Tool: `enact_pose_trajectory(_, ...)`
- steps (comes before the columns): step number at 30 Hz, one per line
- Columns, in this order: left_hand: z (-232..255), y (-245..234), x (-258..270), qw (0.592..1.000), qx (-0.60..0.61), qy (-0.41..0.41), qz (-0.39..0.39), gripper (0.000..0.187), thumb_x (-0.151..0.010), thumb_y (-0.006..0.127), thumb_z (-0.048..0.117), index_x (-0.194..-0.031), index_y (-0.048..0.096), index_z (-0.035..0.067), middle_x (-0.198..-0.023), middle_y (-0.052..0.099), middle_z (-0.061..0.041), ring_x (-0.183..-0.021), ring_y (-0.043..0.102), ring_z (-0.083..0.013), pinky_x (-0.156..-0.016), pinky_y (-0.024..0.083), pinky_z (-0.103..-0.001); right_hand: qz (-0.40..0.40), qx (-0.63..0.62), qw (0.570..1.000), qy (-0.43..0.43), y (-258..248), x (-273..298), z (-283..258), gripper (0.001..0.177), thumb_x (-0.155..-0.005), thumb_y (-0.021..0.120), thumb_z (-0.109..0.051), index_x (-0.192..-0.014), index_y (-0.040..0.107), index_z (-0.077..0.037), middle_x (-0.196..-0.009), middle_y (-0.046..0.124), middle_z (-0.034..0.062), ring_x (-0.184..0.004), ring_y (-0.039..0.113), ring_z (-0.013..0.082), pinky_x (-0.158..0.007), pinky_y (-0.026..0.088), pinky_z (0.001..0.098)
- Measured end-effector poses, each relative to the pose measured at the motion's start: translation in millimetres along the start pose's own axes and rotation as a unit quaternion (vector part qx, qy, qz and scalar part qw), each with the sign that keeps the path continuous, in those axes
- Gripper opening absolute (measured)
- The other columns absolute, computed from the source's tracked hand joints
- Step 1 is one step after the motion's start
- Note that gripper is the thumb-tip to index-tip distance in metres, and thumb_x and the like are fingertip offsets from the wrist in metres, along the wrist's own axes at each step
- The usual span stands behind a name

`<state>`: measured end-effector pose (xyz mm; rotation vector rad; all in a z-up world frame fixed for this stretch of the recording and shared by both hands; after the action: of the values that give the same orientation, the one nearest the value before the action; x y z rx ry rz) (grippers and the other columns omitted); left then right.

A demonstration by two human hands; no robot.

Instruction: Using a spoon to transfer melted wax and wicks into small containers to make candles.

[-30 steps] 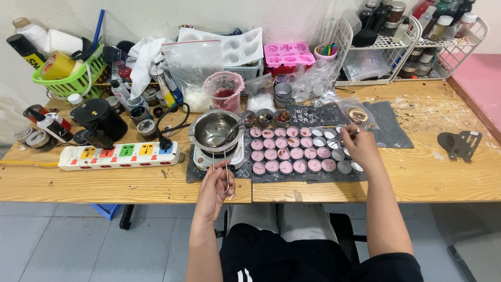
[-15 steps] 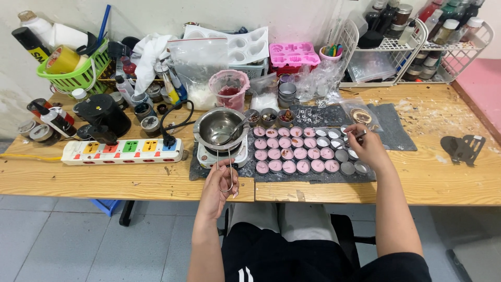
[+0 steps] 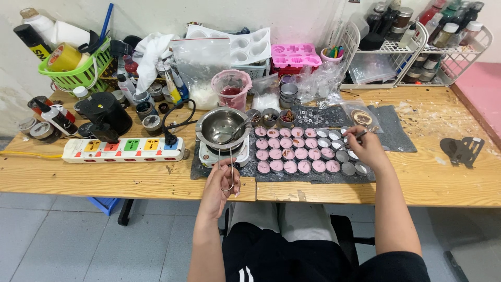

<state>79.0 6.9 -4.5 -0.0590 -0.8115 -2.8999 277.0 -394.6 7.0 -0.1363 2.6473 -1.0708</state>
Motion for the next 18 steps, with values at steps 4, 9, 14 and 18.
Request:
enact_pose_trajectory(4, -2, -2, -1, 1.000, 0.004, -0.001, -0.006, 0.037, -0.105, 0.041, 0.025, -0.131, 0.051, 0.001, -0.078, 0.059, -0.006, -0.060, 0.055, -0.0125, -0.054, 0.048, -0.027, 0.026, -0.192, 0.980, 0.041, -3, -5, 32, 0.014, -0.105, 0.058, -0.014, -0.110, 0.066, -0.003, -0.078, 0.060, 0.0005, -0.066, 0.054, 0.0085, -0.060, 0.047, 0.0274)
enact_pose_trajectory(9, -4, -2, -1, 1.000, 0.010, -0.002, -0.009, 0.036, -0.105, 0.040, 0.025, -0.131, 0.050, 0.002, -0.080, 0.059, -0.006, -0.062, 0.056, -0.0130, -0.056, 0.048, -0.027, 0.048, -0.185, 0.980, 0.059, -24, -1, 4, 0.013, -0.105, 0.056, -0.012, -0.108, 0.066, -0.004, -0.078, 0.065, 0.0003, -0.065, 0.058, 0.0071, -0.057, 0.047, 0.0253)
enact_pose_trajectory(14, -9, 4, -3, 0.999, 0.020, -0.009, -0.033, 0.037, -0.107, 0.037, 0.024, -0.133, 0.050, 0.003, -0.079, 0.059, -0.005, -0.061, 0.056, -0.0128, -0.056, 0.047, -0.026, 0.065, -0.319, 0.944, -0.045, -21, 0, -99, 0.010, -0.109, 0.057, -0.012, -0.112, 0.064, -0.006, -0.086, 0.062, -0.0035, -0.067, 0.055, 0.0042, -0.055, 0.043, 0.0224)
enact_pose_trajectory(18, -11, 12, -3, 0.997, 0.043, -0.010, -0.058, 0.038, -0.107, 0.035, 0.023, -0.135, 0.050, 0.002, -0.077, 0.059, -0.004, -0.060, 0.055, -0.0124, -0.053, 0.046, -0.026, 0.046, -0.304, 0.935, -0.175, 11, 5, -208, 0.006, -0.107, 0.059, -0.010, -0.110, 0.064, -0.007, -0.080, 0.060, -0.0027, -0.063, 0.054, 0.0035, -0.051, 0.043, 0.0217)
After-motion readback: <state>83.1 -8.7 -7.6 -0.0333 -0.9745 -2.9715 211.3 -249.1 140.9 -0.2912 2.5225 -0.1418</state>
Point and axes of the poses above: each hand's wrist, its own x-axis away from the middle knuckle, its own y-axis out of the palm, z = x × y, the point moved 8 cm from there along -x, towards the middle knuckle
